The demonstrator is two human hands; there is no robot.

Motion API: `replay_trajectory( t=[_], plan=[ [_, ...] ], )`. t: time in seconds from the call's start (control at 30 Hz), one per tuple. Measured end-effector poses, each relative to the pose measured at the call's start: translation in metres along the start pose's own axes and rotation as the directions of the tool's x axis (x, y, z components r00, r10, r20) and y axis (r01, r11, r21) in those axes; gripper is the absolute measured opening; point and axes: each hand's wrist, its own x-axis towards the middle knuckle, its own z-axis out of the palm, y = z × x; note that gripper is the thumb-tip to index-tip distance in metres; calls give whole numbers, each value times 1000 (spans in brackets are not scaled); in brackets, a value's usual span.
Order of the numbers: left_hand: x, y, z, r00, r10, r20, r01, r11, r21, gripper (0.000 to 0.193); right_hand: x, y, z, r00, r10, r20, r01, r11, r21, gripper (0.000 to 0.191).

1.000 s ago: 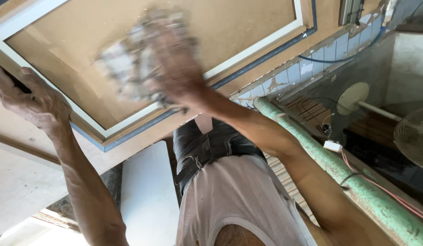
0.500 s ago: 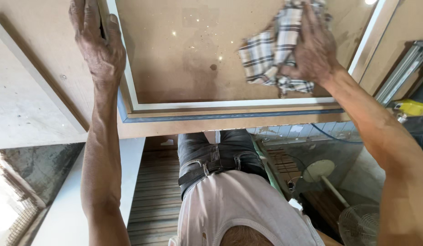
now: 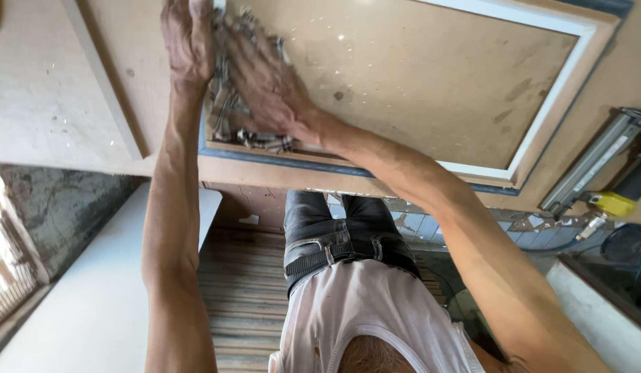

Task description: The person assembles picture frames by attaching dark metal strips to the edges of rectangular boards using a yellow pneumatic nail gun. They repeatedly flip the boards, wipe surfaces with a cloth, and secure the strips along all sides. The finished frames are stacked on the workbench.

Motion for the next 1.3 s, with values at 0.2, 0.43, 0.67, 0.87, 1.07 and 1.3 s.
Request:
replay_trajectory(
  t=[0.2,0.43,0.67,0.87,1.07,1.3],
  plan=[
    [21,31,2,999,-33,29,29,992,120,53,-73,52,12,994,105,15,-105,994,15,107],
    [15,28,5,991,-123,46,117,987,111,45,-289,179,-15,734,629,-254,-645,764,28,82],
    [21,31,6,993,-117,23,112,980,164,44,-400,256,-66,665,463,-585,-569,822,4,32],
    [60,45,0,999,-53,-12,54,930,363,32,-417,335,-155,672,514,-533,-725,601,-335,39],
    [186,58,31,999,17,-36,-2,919,395,37,-295,396,-190,376,836,-400,-676,543,498,39],
    [311,83,102,726,-685,-60,686,717,123,53,-210,431,-214,83,916,-393,-558,369,743,10]
  ],
)
